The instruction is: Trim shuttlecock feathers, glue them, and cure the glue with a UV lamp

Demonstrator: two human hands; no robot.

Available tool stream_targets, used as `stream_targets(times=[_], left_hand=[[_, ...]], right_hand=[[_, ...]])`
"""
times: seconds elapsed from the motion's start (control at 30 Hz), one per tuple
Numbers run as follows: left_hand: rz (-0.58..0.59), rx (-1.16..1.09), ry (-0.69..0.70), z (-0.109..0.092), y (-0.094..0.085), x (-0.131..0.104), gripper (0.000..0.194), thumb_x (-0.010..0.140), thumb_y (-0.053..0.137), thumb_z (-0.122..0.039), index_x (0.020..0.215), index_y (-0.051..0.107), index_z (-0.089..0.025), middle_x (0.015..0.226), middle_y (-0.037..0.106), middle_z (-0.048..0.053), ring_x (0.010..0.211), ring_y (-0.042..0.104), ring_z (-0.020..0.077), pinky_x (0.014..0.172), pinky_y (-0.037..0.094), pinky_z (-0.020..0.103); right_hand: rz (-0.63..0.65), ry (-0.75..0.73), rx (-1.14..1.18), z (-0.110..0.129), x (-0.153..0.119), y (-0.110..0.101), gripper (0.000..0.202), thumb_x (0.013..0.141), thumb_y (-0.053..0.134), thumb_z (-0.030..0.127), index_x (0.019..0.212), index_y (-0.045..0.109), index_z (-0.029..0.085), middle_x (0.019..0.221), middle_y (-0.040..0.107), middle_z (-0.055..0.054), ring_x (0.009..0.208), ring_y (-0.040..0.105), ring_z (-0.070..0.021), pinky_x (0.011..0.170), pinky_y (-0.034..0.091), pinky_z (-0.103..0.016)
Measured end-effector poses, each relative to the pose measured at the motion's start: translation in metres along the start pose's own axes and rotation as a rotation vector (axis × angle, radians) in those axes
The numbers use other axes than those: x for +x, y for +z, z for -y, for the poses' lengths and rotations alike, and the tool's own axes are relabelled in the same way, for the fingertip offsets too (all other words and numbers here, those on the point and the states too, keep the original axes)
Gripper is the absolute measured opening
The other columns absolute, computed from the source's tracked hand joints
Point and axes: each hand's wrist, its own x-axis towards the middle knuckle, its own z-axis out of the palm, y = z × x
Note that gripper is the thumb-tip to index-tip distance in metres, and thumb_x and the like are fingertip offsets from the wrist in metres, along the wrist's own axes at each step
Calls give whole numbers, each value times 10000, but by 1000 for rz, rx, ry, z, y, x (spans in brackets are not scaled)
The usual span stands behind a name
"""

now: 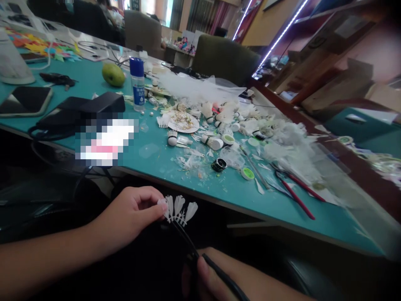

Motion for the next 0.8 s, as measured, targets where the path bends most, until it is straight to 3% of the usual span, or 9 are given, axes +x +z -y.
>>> stream_targets(times=[0.23,0.43,0.8], left_hand=[[4,40,9,4,1,2,237,858,639,-365,693,677,-199,822,667,7,811,611,192,771,448,314],[18,73,19,7,1,2,239,859,636,-361,688,672,-198,825,668,7,812,616,190,769,451,312],[21,132,-13,9,4,3,240,851,633,-364,679,669,-201,832,675,13,787,624,195,736,453,323]], right_hand=[[-15,62,30,-3,1,0,800,950,132,740,950,629,113,577,479,10,509,434,-69,473,326,-152],[7,64,76,-10,4,2,670,950,270,727,673,476,152,566,480,15,481,388,-48,423,250,-165],[-19,31,103,-10,5,4,486,975,415,609,795,491,164,643,465,36,543,391,-54,486,297,-158]])
